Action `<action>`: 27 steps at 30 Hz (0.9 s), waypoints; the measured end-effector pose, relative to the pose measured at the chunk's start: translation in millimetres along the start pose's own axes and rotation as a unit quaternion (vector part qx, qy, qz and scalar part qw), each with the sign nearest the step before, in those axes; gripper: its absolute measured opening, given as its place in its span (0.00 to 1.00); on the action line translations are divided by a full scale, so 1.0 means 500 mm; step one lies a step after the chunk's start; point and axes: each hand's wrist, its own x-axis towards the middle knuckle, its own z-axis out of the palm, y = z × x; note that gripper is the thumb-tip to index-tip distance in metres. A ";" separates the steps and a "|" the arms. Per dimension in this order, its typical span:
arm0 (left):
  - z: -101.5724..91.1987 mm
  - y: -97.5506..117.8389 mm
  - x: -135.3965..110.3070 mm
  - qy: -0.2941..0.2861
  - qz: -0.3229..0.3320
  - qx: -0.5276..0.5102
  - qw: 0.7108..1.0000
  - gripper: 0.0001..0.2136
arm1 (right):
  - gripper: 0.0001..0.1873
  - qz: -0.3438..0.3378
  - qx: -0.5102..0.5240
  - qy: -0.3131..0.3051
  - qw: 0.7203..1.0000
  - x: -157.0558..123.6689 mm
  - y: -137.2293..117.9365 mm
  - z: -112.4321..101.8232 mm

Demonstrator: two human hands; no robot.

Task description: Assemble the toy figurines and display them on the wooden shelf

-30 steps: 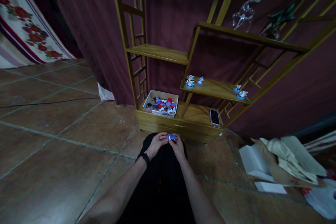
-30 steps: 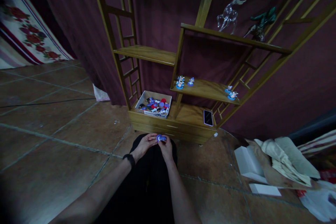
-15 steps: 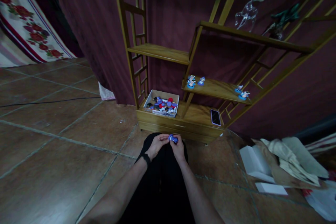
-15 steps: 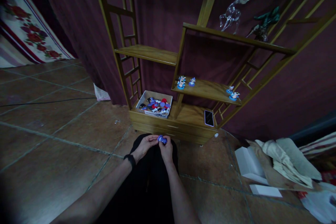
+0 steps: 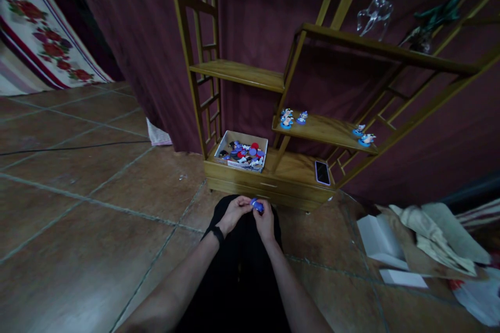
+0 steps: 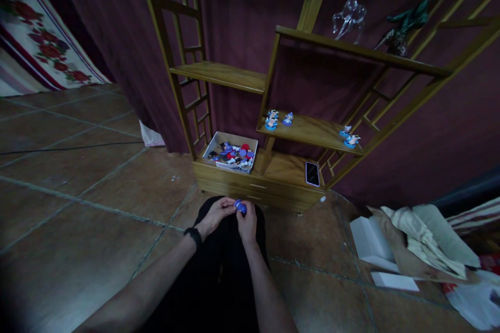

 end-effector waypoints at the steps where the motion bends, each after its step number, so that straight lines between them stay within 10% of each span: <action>1: 0.001 -0.001 0.000 0.007 0.003 -0.002 1.000 0.12 | 0.11 -0.006 -0.008 -0.001 1.000 -0.002 -0.005 -0.001; 27: 0.014 -0.012 0.006 0.098 0.073 0.076 0.990 0.14 | 0.12 -0.033 -0.046 -0.008 0.998 -0.014 -0.028 0.004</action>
